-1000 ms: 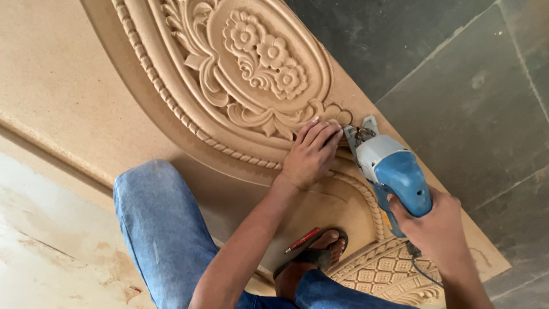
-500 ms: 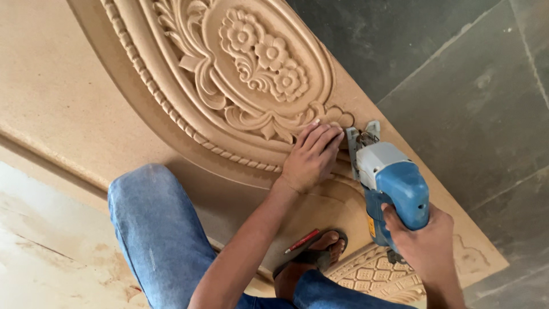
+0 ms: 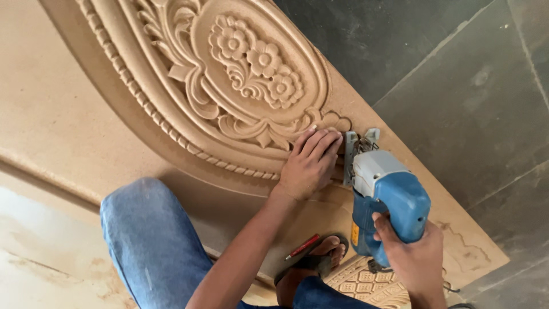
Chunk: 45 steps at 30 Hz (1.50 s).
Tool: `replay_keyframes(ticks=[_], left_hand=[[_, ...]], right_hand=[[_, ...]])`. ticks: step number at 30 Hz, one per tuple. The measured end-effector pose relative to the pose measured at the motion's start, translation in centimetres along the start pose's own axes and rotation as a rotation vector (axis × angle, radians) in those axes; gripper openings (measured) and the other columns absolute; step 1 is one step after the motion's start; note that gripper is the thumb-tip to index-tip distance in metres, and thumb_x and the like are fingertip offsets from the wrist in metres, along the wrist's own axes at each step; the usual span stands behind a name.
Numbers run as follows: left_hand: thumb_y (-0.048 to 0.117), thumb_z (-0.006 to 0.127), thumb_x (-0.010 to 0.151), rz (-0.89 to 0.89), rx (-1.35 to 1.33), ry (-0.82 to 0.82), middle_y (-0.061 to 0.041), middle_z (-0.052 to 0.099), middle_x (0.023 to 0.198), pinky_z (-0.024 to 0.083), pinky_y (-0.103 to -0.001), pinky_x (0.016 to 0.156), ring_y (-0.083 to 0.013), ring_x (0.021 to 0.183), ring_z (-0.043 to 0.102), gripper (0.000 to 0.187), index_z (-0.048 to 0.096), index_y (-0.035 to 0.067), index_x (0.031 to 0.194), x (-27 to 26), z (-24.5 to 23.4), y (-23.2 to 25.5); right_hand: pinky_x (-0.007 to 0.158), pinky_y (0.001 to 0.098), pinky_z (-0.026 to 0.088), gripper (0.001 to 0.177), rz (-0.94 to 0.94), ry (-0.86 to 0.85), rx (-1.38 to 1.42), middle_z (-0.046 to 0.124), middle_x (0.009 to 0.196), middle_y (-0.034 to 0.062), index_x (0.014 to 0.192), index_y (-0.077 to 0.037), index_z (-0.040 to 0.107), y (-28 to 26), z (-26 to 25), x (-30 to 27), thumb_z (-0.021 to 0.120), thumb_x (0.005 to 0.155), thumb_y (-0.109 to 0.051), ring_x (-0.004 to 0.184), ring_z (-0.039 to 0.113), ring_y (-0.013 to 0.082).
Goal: The person uses a handheld electric carving tool to shape and refine a floral pattern on a large wooden panel. The person guides the tool along the carved lines while sitting on the floor.
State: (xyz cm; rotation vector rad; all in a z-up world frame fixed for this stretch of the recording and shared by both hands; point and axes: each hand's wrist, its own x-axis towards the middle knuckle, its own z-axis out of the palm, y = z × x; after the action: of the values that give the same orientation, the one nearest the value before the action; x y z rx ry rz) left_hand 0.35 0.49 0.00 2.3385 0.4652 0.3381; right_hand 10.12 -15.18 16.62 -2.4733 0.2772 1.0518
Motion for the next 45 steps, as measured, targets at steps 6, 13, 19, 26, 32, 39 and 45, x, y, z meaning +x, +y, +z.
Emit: replay_keyframes(ticks=[6,13,19,26,32,39,45], left_hand=[[0.014,0.066,0.097,-0.015,-0.012,-0.028,-0.006,0.056,0.143,0.033,-0.044,0.126,-0.0217,0.139,0.05,0.042,0.063,0.003,0.137,-0.1,0.2,-0.4],[0.016,0.066,0.097,0.001,-0.016,-0.037,-0.007,0.056,0.145,0.033,-0.044,0.126,-0.0223,0.14,0.05,0.044,0.063,0.001,0.139,-0.1,0.2,-0.7],[0.014,0.066,0.095,0.017,-0.011,-0.03,-0.008,0.057,0.144,0.034,-0.044,0.125,-0.023,0.139,0.05,0.045,0.063,0.0,0.137,-0.2,0.2,-1.0],[0.013,0.066,0.097,0.005,-0.023,-0.004,-0.007,0.057,0.142,0.035,-0.043,0.126,-0.0224,0.138,0.051,0.041,0.064,0.001,0.136,0.0,-0.1,-0.6],[0.012,0.066,0.097,0.002,-0.002,-0.006,-0.007,0.057,0.141,0.034,-0.044,0.125,-0.0227,0.138,0.05,0.041,0.064,0.001,0.135,0.0,0.0,-0.4],[0.01,0.066,0.096,0.0,0.009,0.005,-0.006,0.056,0.142,0.034,-0.043,0.126,-0.0216,0.139,0.05,0.041,0.064,0.001,0.136,-0.1,0.1,-0.3],[0.011,0.065,0.091,0.02,0.01,-0.016,-0.008,0.057,0.141,0.034,-0.045,0.126,-0.0236,0.138,0.05,0.046,0.064,0.0,0.135,-0.4,0.2,-0.4]], right_hand=[[0.061,0.0316,0.053,0.021,0.068,0.04,-0.027,0.074,0.072,0.0128,0.088,0.006,0.074,0.7,0.6,-0.1,0.081,0.083,-0.013,0.064,0.071,0.0185],[0.062,0.0318,0.054,0.02,0.034,0.036,0.037,0.074,0.077,0.0122,0.091,0.006,0.071,1.4,1.0,-0.2,0.08,0.084,-0.011,0.067,0.071,0.019],[0.065,0.0333,0.055,0.02,-0.045,0.011,-0.103,0.075,0.075,0.0119,0.091,0.003,0.074,1.6,-0.6,0.7,0.08,0.082,-0.013,0.068,0.072,0.0183],[0.063,0.0366,0.056,0.027,-0.042,-0.008,-0.292,0.076,0.07,0.0121,0.087,0.005,0.076,1.9,-1.9,1.7,0.083,0.078,-0.019,0.064,0.073,0.0205],[0.06,0.0401,0.059,0.033,-0.01,-0.089,-0.548,0.073,0.07,0.0172,0.094,0.006,0.076,1.8,-3.7,3.4,0.086,0.082,-0.023,0.058,0.075,0.0257],[0.071,0.0394,0.06,0.041,-0.151,-0.143,-0.602,0.079,0.078,0.0162,0.11,-0.004,0.074,0.7,-5.7,5.1,0.084,0.075,-0.022,0.069,0.078,0.0251],[0.076,0.0372,0.063,0.066,-0.182,-0.219,-0.759,0.079,0.085,0.0179,0.134,-0.003,0.066,1.1,-7.1,7.3,0.085,0.073,-0.022,0.073,0.081,0.0274]])
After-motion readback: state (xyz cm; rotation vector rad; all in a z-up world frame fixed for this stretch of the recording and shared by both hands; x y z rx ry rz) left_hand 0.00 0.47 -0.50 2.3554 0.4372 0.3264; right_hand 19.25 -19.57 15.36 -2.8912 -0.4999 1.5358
